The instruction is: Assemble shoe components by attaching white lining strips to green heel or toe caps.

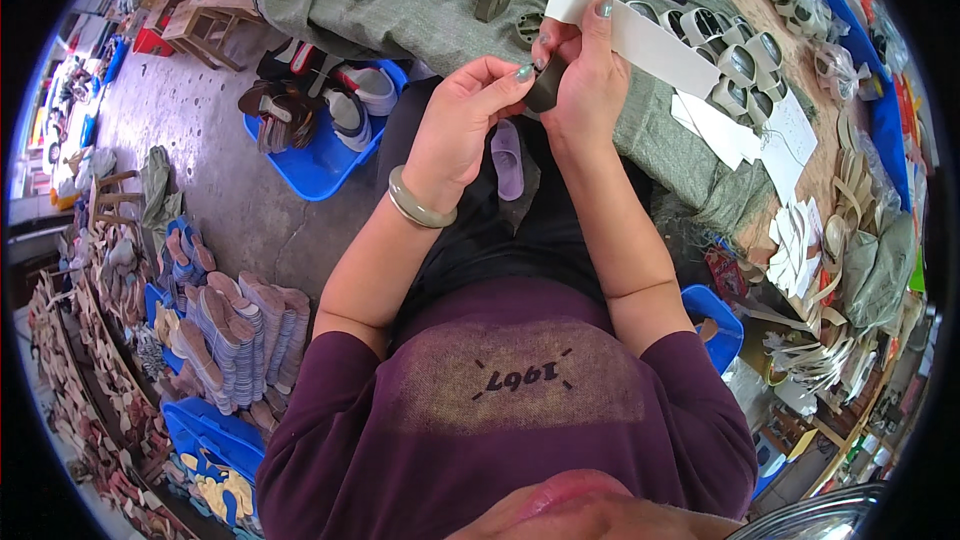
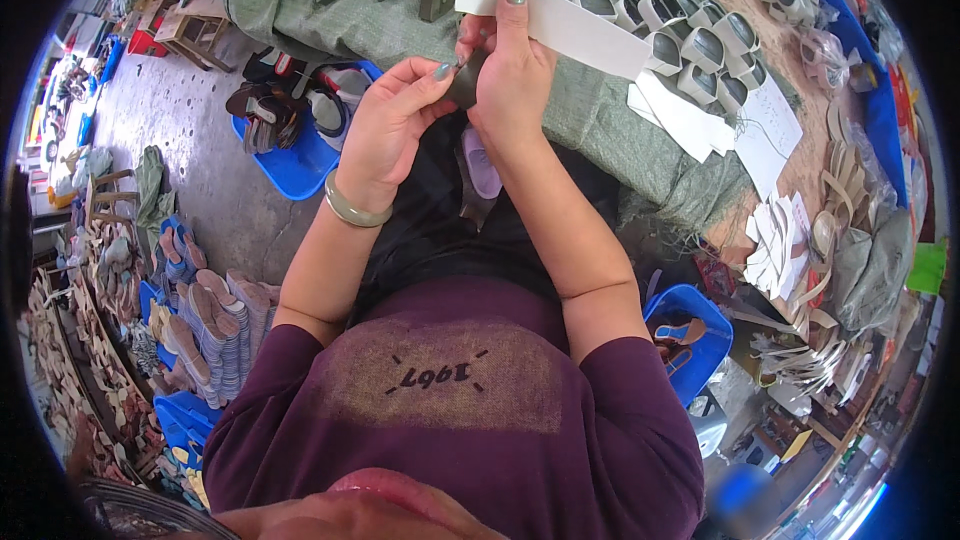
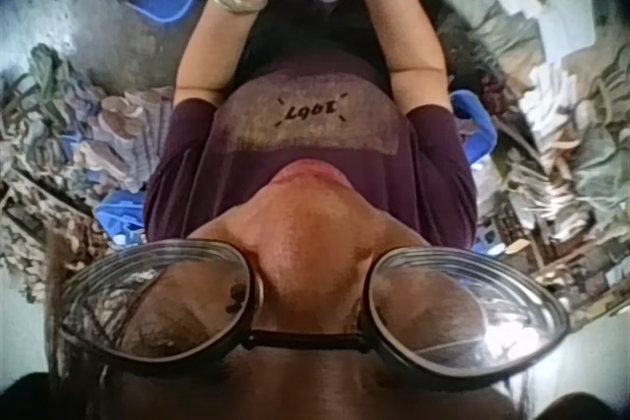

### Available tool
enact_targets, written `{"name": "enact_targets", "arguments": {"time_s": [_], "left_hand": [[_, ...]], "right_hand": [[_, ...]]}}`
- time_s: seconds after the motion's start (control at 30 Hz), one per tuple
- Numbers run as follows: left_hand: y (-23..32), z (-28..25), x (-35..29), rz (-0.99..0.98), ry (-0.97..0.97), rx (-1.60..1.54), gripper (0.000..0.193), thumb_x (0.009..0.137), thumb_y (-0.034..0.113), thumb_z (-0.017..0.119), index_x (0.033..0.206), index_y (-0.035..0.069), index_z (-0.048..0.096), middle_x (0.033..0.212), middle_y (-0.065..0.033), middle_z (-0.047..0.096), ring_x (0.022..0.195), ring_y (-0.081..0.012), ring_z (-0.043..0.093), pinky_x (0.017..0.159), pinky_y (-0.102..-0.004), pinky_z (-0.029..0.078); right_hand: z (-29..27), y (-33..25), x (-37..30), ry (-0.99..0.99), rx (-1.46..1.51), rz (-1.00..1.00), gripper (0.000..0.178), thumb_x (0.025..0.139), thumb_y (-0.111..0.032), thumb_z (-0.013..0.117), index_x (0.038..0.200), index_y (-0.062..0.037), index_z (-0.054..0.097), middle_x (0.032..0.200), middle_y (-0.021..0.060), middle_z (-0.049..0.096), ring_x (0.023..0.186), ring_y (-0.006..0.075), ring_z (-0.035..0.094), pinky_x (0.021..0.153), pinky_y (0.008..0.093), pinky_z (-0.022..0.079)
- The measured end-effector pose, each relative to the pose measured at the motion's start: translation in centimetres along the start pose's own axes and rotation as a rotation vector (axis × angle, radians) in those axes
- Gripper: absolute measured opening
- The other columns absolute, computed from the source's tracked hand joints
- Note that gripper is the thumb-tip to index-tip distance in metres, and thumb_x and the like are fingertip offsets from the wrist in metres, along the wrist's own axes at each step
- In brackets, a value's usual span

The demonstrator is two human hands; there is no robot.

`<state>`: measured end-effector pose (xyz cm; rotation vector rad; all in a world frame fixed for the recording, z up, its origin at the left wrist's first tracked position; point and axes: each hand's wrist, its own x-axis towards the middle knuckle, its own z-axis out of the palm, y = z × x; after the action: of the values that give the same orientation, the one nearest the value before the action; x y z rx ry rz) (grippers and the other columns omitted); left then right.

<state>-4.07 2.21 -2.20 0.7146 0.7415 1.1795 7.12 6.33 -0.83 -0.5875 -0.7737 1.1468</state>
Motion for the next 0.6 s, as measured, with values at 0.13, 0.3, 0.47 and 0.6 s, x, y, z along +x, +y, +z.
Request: {"name": "enact_targets", "arguments": {"time_s": [0.13, 0.3, 0.47, 0.6], "left_hand": [[-0.2, -0.1, -0.1, -0.016, 0.022, 0.021, 0.010, 0.089, 0.014, 0.057, 0.096, 0.007, 0.060, 0.096, -0.0018, 0.063, 0.088, -0.0103, 0.057, 0.083, -0.0297, 0.044], [0.6, 0.1, -0.4, 0.036, 0.105, 0.072, 0.017, 0.090, 0.014, 0.055, 0.105, 0.007, 0.060, 0.102, -0.0033, 0.063, 0.091, -0.0110, 0.058, 0.082, -0.0306, 0.045], [0.2, -0.7, -1.2, 0.048, 0.126, 0.061, 0.018, 0.087, 0.011, 0.057, 0.104, 0.006, 0.061, 0.096, -0.0017, 0.063, 0.086, -0.0086, 0.058, 0.078, -0.0259, 0.048], [-0.6, -1.2, -1.2, -0.034, -0.027, -0.230, 0.013, 0.083, 0.006, 0.062, 0.095, 0.007, 0.058, 0.093, -0.0014, 0.061, 0.085, -0.0116, 0.058, 0.080, -0.0273, 0.047]], "right_hand": [[-0.2, 0.0, 0.1, 0.030, 0.043, 0.099, 0.039, 0.096, -0.036, 0.043, 0.112, -0.0014, 0.053, 0.067, 0.0038, 0.050, 0.057, 0.0085, 0.045, 0.050, 0.0225, 0.039], [0.4, -0.1, 0.3, 0.021, 0.054, 0.137, 0.038, 0.096, -0.036, 0.044, 0.113, -0.0022, 0.053, 0.067, 0.0034, 0.050, 0.057, 0.0088, 0.045, 0.052, 0.0227, 0.038], [0.5, 1.2, -0.3, 0.071, -0.037, 0.130, 0.036, 0.098, -0.031, 0.039, 0.122, -0.0066, 0.048, 0.073, 0.0033, 0.051, 0.059, 0.0097, 0.043, 0.053, 0.0235, 0.036], [0.8, 0.4, -2.2, 0.036, 0.018, 0.048, 0.038, 0.098, -0.029, 0.038, 0.123, -0.0002, 0.041, 0.076, 0.0061, 0.050, 0.063, 0.0107, 0.046, 0.055, 0.0240, 0.038]]}}
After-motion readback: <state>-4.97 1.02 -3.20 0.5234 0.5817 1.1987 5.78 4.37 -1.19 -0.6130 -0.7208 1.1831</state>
